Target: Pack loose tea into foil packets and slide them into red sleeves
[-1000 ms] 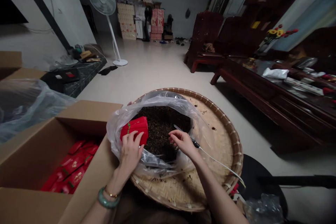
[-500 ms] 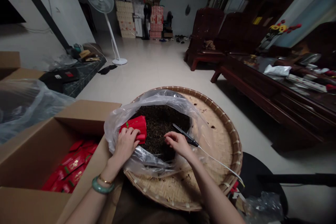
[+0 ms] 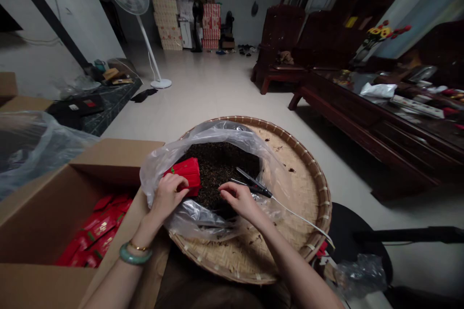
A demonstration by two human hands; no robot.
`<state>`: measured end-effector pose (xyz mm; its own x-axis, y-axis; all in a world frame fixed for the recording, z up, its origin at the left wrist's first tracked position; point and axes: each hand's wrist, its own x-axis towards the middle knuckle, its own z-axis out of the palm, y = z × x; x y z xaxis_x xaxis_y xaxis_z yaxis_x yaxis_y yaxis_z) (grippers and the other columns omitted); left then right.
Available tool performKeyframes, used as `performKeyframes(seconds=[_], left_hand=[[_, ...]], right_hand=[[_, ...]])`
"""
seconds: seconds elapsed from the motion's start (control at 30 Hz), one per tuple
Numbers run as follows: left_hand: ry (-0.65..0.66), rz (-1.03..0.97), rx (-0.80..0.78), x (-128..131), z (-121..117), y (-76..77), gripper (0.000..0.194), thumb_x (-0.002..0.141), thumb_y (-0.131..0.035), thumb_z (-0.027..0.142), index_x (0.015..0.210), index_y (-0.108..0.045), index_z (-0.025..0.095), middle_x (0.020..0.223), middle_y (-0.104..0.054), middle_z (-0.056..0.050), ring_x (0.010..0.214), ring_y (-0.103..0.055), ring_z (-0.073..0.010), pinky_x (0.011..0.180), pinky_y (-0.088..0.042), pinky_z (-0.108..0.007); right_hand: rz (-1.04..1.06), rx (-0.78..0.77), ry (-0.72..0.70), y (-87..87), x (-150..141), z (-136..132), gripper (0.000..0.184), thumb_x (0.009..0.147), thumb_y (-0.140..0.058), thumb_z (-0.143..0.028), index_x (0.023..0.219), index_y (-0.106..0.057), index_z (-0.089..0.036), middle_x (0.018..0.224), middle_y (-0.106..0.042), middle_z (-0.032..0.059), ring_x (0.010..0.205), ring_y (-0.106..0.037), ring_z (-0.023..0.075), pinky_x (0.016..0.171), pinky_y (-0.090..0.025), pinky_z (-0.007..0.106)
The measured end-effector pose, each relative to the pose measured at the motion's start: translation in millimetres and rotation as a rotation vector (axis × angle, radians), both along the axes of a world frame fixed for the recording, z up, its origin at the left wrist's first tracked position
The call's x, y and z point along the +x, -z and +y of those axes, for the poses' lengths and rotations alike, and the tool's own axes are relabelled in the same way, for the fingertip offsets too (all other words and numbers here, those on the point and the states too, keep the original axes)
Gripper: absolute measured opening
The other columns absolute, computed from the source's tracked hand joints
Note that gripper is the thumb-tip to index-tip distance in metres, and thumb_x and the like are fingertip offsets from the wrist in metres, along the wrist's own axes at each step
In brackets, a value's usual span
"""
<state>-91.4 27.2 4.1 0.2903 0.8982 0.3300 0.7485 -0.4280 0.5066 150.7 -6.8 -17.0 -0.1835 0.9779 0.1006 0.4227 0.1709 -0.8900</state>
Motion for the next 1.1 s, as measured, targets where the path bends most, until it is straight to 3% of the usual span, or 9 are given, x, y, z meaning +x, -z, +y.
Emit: performKeyframes(seconds=[0.13,0.2,0.33,0.5,0.7,0.9,1.1], left_hand=[[-0.078,-0.395,-0.224,26,-3,-1.5,0.005,0.065,-0.062,0.020,0.063,-0.058,0.019,0.061,-0.060,0.003,0.054,-0.050,-0.0120,0.054,-0.040,-0.023],[-0.090,-0.566,-0.325,42,-5,-0.9,0.015,0.061,-0.069,0.028,0.061,-0.058,0.018,0.059,-0.059,0.003,0.054,-0.051,-0.0112,0.052,-0.040,-0.021],[-0.107,-0.817,-0.464,69,-8,1.1,0.030,0.052,-0.078,0.033,0.059,-0.053,0.017,0.054,-0.051,0.006,0.051,-0.048,-0.0083,0.050,-0.038,-0.019],[-0.146,-1.013,-0.638,84,-9,3.1,0.043,0.046,-0.082,0.037,0.064,-0.049,0.017,0.055,-0.053,0.007,0.050,-0.050,-0.0078,0.051,-0.042,-0.019],[-0.142,-1.035,-0.666,84,-9,6.6,0.043,0.047,-0.081,0.038,0.067,-0.049,0.017,0.054,-0.054,0.008,0.049,-0.051,-0.0072,0.049,-0.042,-0.018],[-0.103,-0.873,-0.563,80,-11,12.0,0.033,0.052,-0.078,0.034,0.064,-0.053,0.016,0.055,-0.054,0.006,0.051,-0.052,-0.0091,0.050,-0.041,-0.019],[-0.104,-0.846,-0.517,80,-16,16.5,0.029,0.052,-0.078,0.031,0.063,-0.055,0.016,0.056,-0.053,0.006,0.052,-0.049,-0.0083,0.049,-0.040,-0.018]], right_hand=[[-0.025,0.238,0.004,-11.3,-11,-2,0.032,0.086,-0.054,-0.024,0.118,-0.059,-0.023,0.107,-0.063,0.0071,0.093,-0.060,0.0174,0.079,-0.050,0.029],[-0.071,0.377,0.002,-14.3,-15,-2,0.038,0.089,-0.050,-0.024,0.127,-0.053,-0.024,0.113,-0.060,0.0092,0.101,-0.058,0.0181,0.085,-0.049,0.030],[-0.237,0.578,0.060,-11.9,-15,-2,0.039,0.093,-0.043,-0.022,0.132,-0.049,-0.020,0.114,-0.060,0.0130,0.105,-0.057,0.0201,0.088,-0.050,0.033],[-0.417,0.706,0.063,-7.8,-4,-3,0.040,0.094,-0.040,-0.018,0.132,-0.049,-0.015,0.123,-0.058,0.0181,0.108,-0.058,0.0229,0.088,-0.051,0.035],[-0.497,0.722,0.025,-3.7,1,0,0.038,0.093,-0.040,-0.016,0.129,-0.051,-0.015,0.126,-0.056,0.0189,0.106,-0.060,0.0228,0.085,-0.052,0.034],[-0.310,0.637,0.054,2.3,-3,1,0.040,0.092,-0.045,-0.019,0.131,-0.046,-0.015,0.116,-0.063,0.0145,0.106,-0.059,0.0201,0.089,-0.052,0.034],[-0.285,0.587,0.038,1.5,-3,1,0.033,0.091,-0.046,-0.020,0.123,-0.055,-0.018,0.109,-0.064,0.0114,0.099,-0.061,0.0193,0.087,-0.052,0.034]])
